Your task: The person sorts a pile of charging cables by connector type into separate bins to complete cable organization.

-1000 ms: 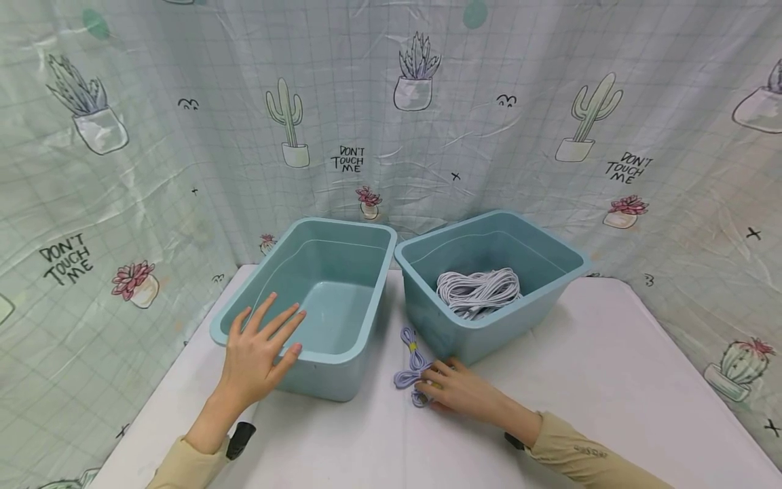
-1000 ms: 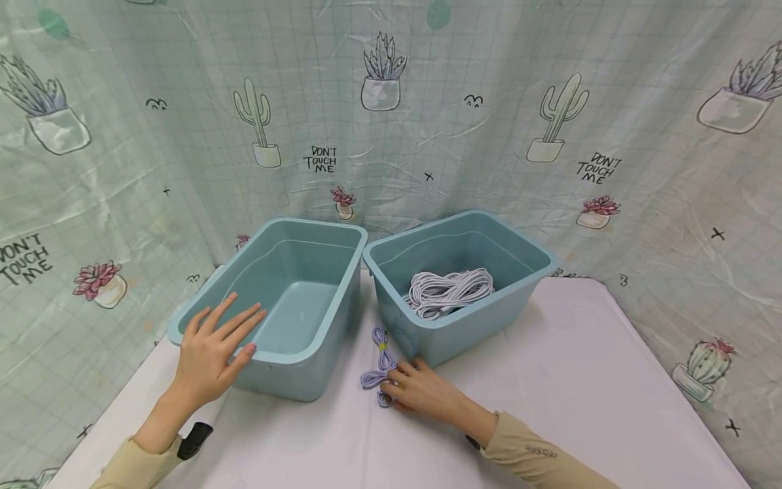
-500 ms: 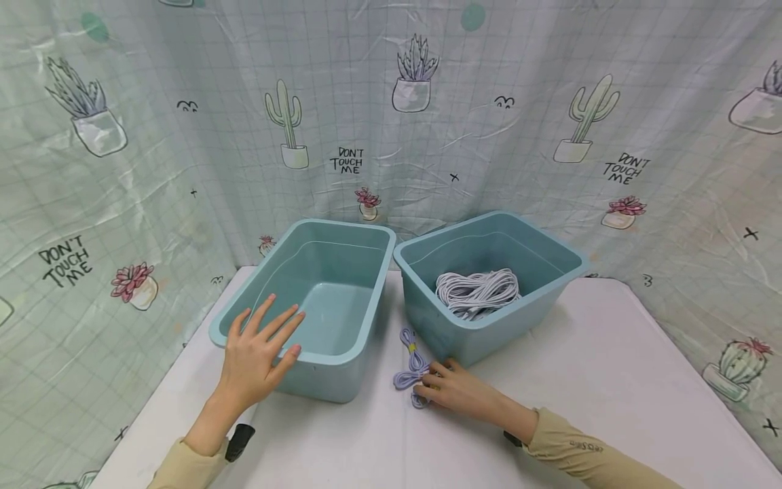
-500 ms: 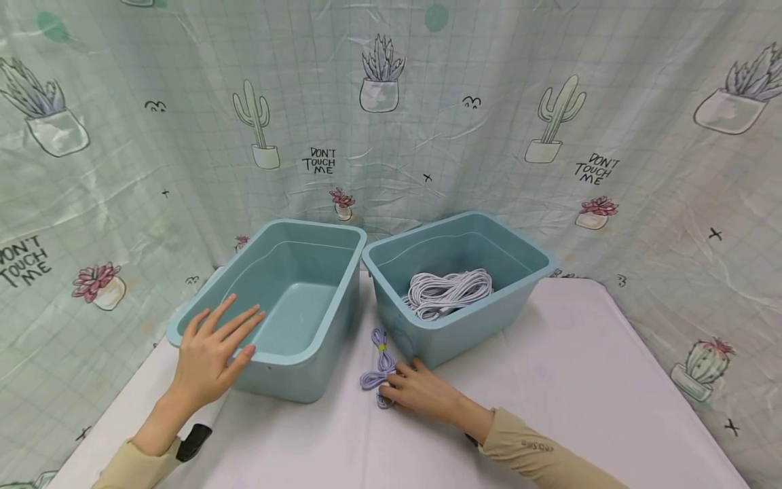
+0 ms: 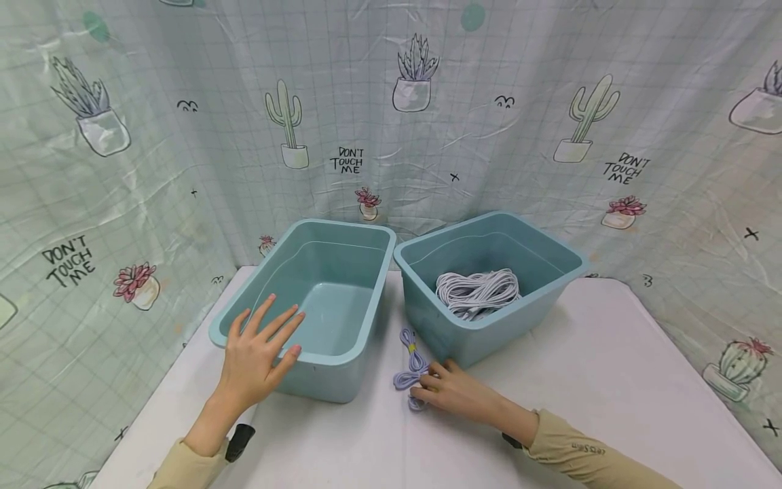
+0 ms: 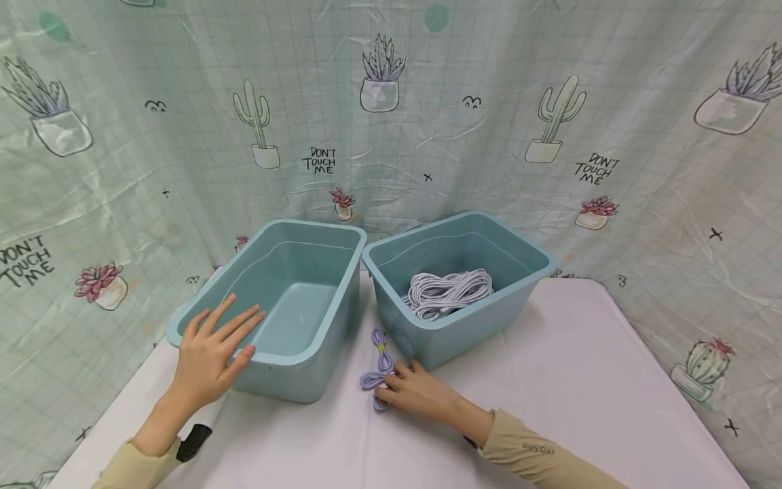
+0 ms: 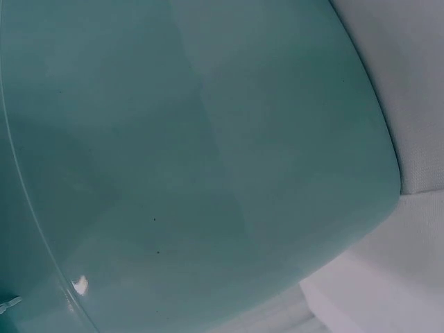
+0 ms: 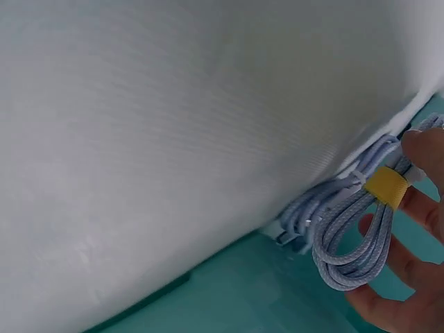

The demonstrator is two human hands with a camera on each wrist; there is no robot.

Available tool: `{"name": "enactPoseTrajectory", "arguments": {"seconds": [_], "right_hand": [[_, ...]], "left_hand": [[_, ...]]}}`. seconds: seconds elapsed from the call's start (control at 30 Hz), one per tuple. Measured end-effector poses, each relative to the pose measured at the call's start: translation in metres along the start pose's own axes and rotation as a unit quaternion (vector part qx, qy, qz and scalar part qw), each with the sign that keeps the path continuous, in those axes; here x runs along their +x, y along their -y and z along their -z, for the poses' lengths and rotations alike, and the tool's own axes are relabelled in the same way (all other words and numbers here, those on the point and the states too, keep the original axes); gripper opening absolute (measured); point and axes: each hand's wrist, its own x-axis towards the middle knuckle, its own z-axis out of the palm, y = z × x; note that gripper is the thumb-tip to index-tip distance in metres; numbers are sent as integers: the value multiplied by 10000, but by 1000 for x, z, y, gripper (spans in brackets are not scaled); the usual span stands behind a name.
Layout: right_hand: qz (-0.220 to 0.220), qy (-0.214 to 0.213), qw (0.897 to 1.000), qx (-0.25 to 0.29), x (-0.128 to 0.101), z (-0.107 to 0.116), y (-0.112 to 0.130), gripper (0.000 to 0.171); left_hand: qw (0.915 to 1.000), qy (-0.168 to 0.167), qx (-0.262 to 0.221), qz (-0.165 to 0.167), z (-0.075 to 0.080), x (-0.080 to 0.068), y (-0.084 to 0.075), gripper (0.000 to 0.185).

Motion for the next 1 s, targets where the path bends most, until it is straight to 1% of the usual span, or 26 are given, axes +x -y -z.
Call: {"name": "enactPoseTrajectory", "arguments": {"seconds": [0.27,0.4,0.63,0.8,1.0], "right_hand": [[94,-61,9999,13,8,15,-3,44],[219,-6,9997,-145,14,26,-5,48],[457,-143,9969,-631,24,45,-11,46],[509,-216,9960,-707,30,59,-19,49],[533,-211,9962,-659,35,77,-29,51]], "left_hand": [[10000,-12,8,-3,0,0,0,58],[10000,-3,26,-8,0,0,1,58],[10000,6,21,-15,0,0,0,59],[10000,8,17,-6,-1,0,0,59],[10000,16,27,-11,0,1,0,59]]}}
